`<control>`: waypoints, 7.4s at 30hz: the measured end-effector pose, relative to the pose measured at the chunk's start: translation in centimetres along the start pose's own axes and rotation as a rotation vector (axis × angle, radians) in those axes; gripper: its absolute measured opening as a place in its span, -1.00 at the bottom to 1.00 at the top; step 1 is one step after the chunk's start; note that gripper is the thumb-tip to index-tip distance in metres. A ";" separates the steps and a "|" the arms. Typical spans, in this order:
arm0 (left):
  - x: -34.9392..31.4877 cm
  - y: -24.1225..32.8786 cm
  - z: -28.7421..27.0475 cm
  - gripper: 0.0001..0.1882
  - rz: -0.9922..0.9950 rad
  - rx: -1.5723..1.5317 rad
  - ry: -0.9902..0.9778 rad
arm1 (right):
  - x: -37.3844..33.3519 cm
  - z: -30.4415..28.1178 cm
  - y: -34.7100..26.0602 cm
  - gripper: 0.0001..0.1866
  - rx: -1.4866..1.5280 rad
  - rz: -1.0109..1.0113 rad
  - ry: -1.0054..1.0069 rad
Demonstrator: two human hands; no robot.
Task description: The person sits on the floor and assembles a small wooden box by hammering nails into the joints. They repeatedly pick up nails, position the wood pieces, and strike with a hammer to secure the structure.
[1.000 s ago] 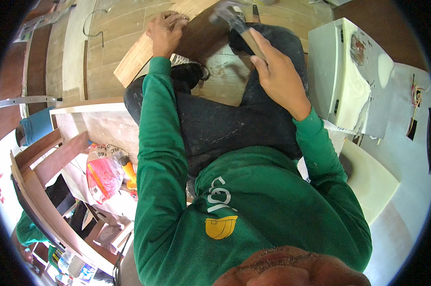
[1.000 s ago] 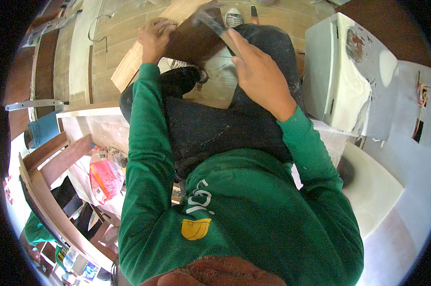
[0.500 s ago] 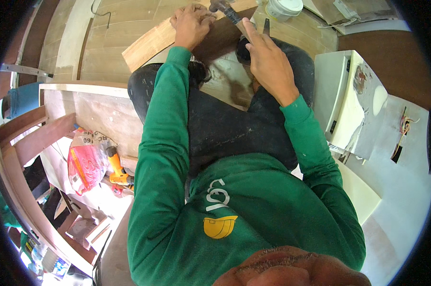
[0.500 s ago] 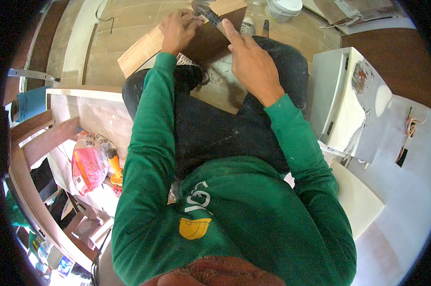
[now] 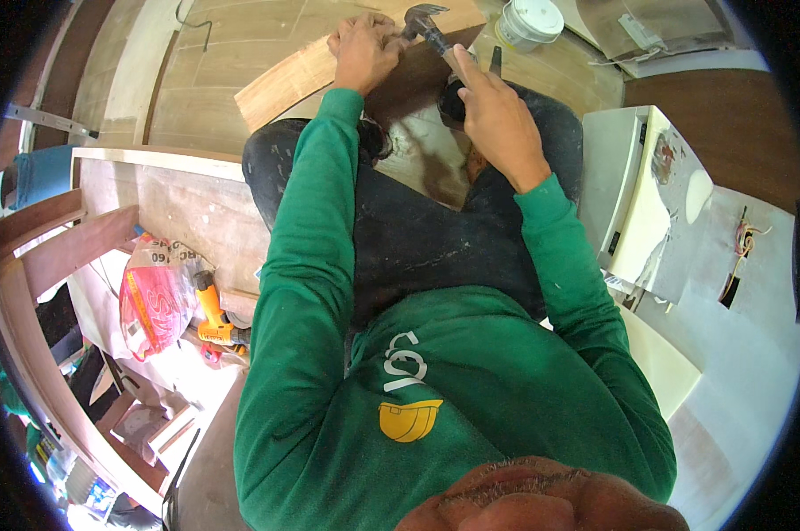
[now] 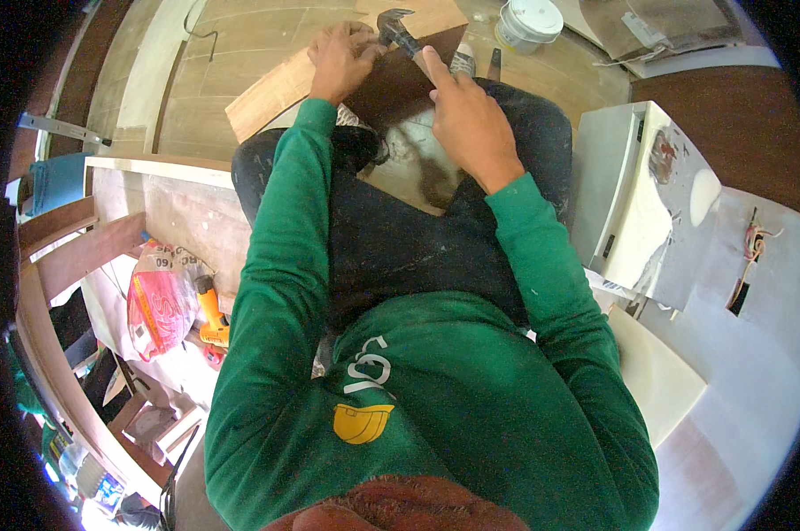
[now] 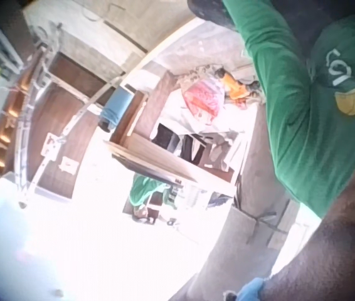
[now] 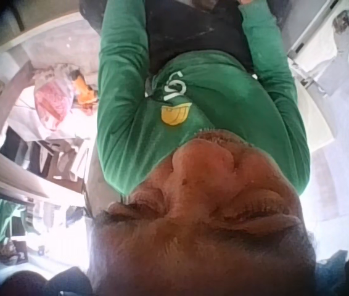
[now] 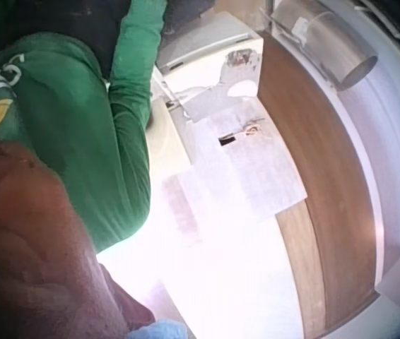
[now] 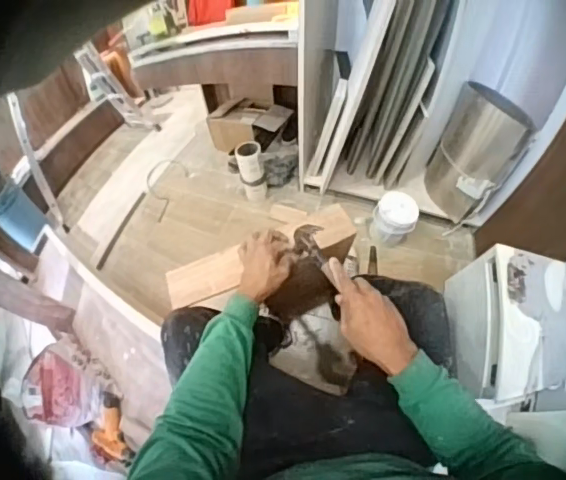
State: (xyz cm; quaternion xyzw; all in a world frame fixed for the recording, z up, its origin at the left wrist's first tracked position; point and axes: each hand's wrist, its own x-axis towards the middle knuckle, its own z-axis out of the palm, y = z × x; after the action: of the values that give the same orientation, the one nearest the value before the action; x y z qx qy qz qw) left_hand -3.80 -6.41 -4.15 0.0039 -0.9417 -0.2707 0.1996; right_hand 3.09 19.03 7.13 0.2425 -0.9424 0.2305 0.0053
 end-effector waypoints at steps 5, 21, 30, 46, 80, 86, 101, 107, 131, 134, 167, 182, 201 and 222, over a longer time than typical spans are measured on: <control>-0.5 -1.5 -0.5 -0.42 0.037 -0.062 0.022 | -0.6 -2.7 -2.1 -0.31 0.074 -0.069 0.122; -1.8 -0.5 -1.2 -0.26 0.083 0.271 0.161 | -1.2 0.2 -2.2 -0.30 0.119 -0.076 0.180; -1.9 -0.2 -1.3 -0.25 0.055 0.285 0.109 | -1.0 0.6 -2.1 -0.29 0.133 -0.084 0.237; -1.7 -0.4 -1.2 -0.24 0.003 0.276 0.075 | 0.0 0.8 -1.3 -0.26 -0.032 -0.003 -0.036; -2.5 1.9 -2.2 -0.60 0.223 0.155 0.070 | -1.5 -4.3 2.9 -0.32 0.098 0.088 0.143; -1.4 2.6 -2.2 -0.81 0.260 0.104 0.042 | -4.2 -4.5 9.2 -0.35 0.340 0.297 0.151; 1.1 5.4 0.1 -0.78 0.201 -0.055 0.009 | -4.6 -3.8 11.0 -0.34 0.540 0.272 0.156; 2.1 6.3 0.8 -0.82 0.207 -0.209 0.095 | -4.3 -4.8 11.7 -0.33 0.793 0.493 0.038; 2.0 6.4 2.7 -0.74 0.303 -0.010 0.082 | -4.3 -4.6 11.5 -0.29 0.988 0.507 0.061; 1.5 6.2 2.4 -0.81 0.283 -0.070 0.051 | -4.4 -4.6 11.9 -0.28 1.012 0.525 0.051; 0.8 4.4 1.7 -0.54 0.312 -0.010 0.003 | -4.3 -4.4 12.2 -0.33 1.157 0.549 0.074; -1.4 -6.9 -10.3 -0.29 -0.354 -0.069 -0.285 | -5.1 -4.8 13.7 -0.40 1.375 0.610 0.210; -0.1 -5.5 -1.4 -0.66 -0.874 -1.286 -0.206 | -4.8 -5.0 13.5 -0.41 1.234 0.620 0.280; 4.8 7.2 10.9 -0.60 -0.989 -1.791 0.755 | -5.0 -5.7 13.6 -0.44 1.171 0.602 0.272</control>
State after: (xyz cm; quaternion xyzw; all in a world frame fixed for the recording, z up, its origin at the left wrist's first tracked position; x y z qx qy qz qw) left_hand -11.66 4.77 -7.09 0.3182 -0.1753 -0.8901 0.2753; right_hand 0.72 34.35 5.78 -0.0993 -0.6793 0.7235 -0.0730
